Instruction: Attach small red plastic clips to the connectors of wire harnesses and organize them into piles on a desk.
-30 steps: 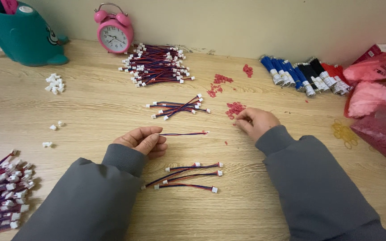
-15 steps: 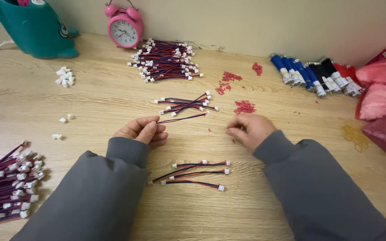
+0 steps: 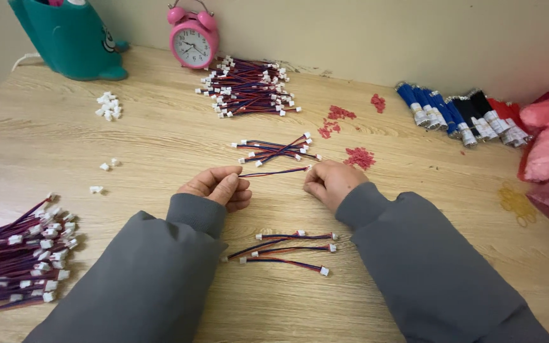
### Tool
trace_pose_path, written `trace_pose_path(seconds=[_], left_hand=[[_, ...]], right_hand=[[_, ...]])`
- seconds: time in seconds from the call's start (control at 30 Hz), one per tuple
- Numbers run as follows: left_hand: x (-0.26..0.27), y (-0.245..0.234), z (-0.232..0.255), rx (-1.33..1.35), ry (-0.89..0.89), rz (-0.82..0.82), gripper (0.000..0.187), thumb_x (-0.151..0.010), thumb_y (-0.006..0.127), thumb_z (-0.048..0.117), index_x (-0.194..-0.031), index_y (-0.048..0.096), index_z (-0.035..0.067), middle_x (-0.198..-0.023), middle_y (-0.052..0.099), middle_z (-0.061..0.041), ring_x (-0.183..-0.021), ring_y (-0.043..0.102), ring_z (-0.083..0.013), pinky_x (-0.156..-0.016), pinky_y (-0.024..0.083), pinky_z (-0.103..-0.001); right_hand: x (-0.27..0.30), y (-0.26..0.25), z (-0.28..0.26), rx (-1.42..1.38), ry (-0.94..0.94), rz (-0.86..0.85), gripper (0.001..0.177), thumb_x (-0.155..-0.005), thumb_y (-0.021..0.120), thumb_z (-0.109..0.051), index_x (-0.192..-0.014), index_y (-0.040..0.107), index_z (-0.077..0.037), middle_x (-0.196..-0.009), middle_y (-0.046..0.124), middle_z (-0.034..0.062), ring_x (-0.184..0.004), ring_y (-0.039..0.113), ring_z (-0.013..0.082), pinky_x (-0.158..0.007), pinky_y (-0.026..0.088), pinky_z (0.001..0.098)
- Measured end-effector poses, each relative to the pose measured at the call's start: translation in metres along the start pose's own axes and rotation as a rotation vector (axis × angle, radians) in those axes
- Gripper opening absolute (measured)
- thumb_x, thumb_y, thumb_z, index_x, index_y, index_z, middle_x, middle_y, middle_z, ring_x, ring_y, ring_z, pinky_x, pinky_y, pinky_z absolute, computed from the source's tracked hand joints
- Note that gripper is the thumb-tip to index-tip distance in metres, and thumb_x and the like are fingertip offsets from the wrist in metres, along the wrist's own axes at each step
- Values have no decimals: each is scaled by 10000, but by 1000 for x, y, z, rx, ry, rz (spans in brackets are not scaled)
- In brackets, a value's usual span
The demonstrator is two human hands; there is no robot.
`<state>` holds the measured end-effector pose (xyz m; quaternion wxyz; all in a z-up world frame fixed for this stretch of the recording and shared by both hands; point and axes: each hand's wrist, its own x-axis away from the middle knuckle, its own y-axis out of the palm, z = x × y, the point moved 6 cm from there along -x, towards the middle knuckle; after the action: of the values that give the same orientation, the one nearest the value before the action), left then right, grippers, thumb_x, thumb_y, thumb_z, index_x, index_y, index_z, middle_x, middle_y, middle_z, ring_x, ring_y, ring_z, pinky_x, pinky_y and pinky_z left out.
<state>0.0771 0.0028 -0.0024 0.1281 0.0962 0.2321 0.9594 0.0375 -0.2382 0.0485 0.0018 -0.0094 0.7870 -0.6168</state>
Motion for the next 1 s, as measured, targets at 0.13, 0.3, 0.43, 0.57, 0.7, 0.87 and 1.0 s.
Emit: trace_pose_path(seconds=[0.13,0.3,0.43,0.57,0.7,0.87,1.0], left_hand=[[-4,-3,-6,7,4,-2,199,-926,627,105,-1107,657,27,-874,724,-181,-754,727,-242,-700,646,-387],[-17,-18,-21,-17,12,89,212,-901,671,96,-1098,688,17,-920,707,-182,-822,726,-271,-738,645,-410],[-21,-14,-25,-20,15,104,225,-875,707,84,-1082,696,-2,-911,701,-225,-789,726,-283,-727,649,-396],[-10,-2,-13,64,-22,111,283,-860,708,82,-1112,655,-34,-912,674,-245,-776,721,-302,-687,653,-406],[6,7,6,110,-30,96,255,-852,714,78,-1070,653,-42,-864,684,-232,-735,727,-283,-649,657,-367],[-2,2,-6,112,-5,82,211,-852,737,88,-1012,672,-34,-851,679,-218,-768,731,-296,-676,661,-388],[-4,2,-12,92,13,72,218,-835,766,103,-982,689,-38,-853,667,-233,-793,733,-312,-703,661,-402]], right_hand=[[-3,5,7,50,13,-33,139,-855,622,-380,-935,662,-274,-944,666,17,-976,668,253,-865,525,383],[-1,-18,38,-144,-59,284,159,-857,643,-281,-923,680,-141,-828,662,128,-849,674,344,-735,534,457],[22,-51,18,-424,-60,436,150,-844,761,-190,-962,703,-117,-782,721,74,-732,714,216,-651,567,332],[30,-63,-45,-1012,-148,345,209,-837,668,65,-1046,660,56,-709,695,169,-619,708,215,-593,615,338],[20,-40,-88,-1124,-192,219,136,-821,667,54,-954,692,70,-623,693,175,-540,712,215,-519,623,332],[9,-28,-96,-1097,-171,186,163,-863,674,-33,-998,686,56,-639,693,175,-573,699,202,-564,611,319],[8,-20,-101,-1139,-139,190,187,-819,727,-30,-977,686,62,-649,697,180,-581,679,181,-577,597,303]])
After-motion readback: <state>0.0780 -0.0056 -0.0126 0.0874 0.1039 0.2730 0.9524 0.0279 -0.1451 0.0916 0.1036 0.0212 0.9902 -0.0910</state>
